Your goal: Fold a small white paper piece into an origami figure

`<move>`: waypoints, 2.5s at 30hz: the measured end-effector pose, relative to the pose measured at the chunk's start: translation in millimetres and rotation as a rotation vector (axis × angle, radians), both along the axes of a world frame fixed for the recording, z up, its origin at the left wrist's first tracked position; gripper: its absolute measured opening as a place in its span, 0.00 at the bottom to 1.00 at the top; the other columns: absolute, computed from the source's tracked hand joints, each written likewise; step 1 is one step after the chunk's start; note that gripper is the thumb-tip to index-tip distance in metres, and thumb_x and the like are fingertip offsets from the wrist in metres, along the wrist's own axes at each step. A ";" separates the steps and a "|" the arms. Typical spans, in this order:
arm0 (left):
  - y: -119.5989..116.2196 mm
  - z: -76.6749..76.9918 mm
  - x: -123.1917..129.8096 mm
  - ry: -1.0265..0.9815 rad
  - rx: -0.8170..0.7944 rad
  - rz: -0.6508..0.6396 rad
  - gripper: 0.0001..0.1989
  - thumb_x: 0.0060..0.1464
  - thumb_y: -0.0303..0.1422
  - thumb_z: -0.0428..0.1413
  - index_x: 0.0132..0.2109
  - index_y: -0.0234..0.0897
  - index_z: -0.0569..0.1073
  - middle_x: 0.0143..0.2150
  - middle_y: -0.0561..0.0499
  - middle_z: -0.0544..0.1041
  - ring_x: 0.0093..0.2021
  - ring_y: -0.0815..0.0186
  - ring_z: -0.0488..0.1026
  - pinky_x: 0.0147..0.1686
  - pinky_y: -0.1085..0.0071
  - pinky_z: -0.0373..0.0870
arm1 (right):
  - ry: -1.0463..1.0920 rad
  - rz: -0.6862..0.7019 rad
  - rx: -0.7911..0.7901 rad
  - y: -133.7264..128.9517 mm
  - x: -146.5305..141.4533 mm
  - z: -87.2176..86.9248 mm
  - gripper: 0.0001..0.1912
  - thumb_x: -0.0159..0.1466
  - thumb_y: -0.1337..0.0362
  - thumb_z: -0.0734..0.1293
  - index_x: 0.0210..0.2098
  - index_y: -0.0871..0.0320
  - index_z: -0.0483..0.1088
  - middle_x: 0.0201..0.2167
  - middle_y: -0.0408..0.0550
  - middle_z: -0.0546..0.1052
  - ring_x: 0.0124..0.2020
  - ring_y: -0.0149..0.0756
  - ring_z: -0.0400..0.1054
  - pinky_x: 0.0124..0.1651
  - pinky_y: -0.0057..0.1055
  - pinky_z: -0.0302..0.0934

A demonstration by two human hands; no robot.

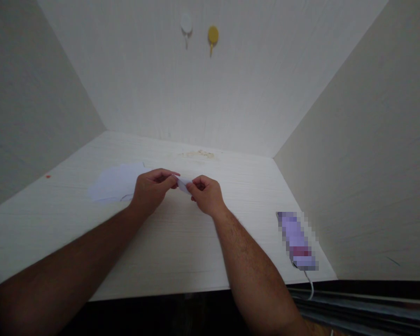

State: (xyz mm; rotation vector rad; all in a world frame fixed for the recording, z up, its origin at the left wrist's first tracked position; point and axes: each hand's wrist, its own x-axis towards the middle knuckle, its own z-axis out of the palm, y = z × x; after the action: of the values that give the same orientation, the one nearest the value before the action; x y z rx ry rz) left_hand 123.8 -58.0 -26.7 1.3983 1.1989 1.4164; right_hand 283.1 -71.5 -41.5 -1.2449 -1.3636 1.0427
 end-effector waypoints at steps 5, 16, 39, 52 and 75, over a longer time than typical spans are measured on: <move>-0.1 2.4 -0.1 -0.048 -0.026 -0.016 0.05 0.46 0.30 0.60 0.30 0.33 0.78 0.22 0.53 0.76 0.23 0.70 0.72 0.27 0.74 0.70 | -0.035 0.014 0.028 -0.2 0.3 -1.8 0.12 0.56 0.55 0.69 0.26 0.57 0.68 0.16 0.39 0.70 0.16 0.26 0.63 0.19 0.23 0.55; 8.3 -11.7 -1.5 -0.206 -0.095 -0.106 0.10 0.45 0.35 0.63 0.35 0.33 0.79 0.25 0.51 0.77 0.25 0.70 0.72 0.29 0.72 0.70 | 0.015 0.045 0.007 0.5 1.4 -3.0 0.14 0.55 0.54 0.70 0.26 0.57 0.66 0.17 0.38 0.70 0.18 0.26 0.65 0.21 0.23 0.58; 3.5 -18.9 0.9 -0.255 -0.173 -0.389 0.16 0.46 0.41 0.64 0.37 0.34 0.75 0.30 0.52 0.76 0.29 0.70 0.71 0.30 0.72 0.69 | 0.094 0.108 0.027 -1.0 1.3 -3.5 0.15 0.55 0.55 0.72 0.23 0.57 0.65 0.15 0.37 0.68 0.17 0.25 0.59 0.22 0.25 0.54; -0.4 -12.5 1.3 -0.075 -0.201 -0.343 0.13 0.51 0.41 0.60 0.31 0.35 0.71 0.28 0.50 0.77 0.20 0.71 0.69 0.20 0.73 0.66 | 0.068 0.021 0.053 -0.9 -0.9 3.8 0.11 0.54 0.58 0.71 0.26 0.58 0.68 0.21 0.42 0.76 0.18 0.25 0.62 0.22 0.25 0.56; -2.9 -6.4 1.1 0.051 -0.167 -0.310 0.13 0.51 0.40 0.59 0.27 0.35 0.73 0.16 0.57 0.65 0.16 0.74 0.57 0.18 0.75 0.52 | 0.023 -0.012 0.084 -1.0 -4.6 1.3 0.08 0.55 0.61 0.70 0.24 0.57 0.68 0.18 0.40 0.73 0.18 0.26 0.62 0.22 0.24 0.54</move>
State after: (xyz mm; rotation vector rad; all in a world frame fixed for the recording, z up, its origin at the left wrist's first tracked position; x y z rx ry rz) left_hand 124.9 -60.9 -33.1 1.4382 1.0519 1.0490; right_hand 278.5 -72.5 -40.2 -1.1747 -1.3667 0.9783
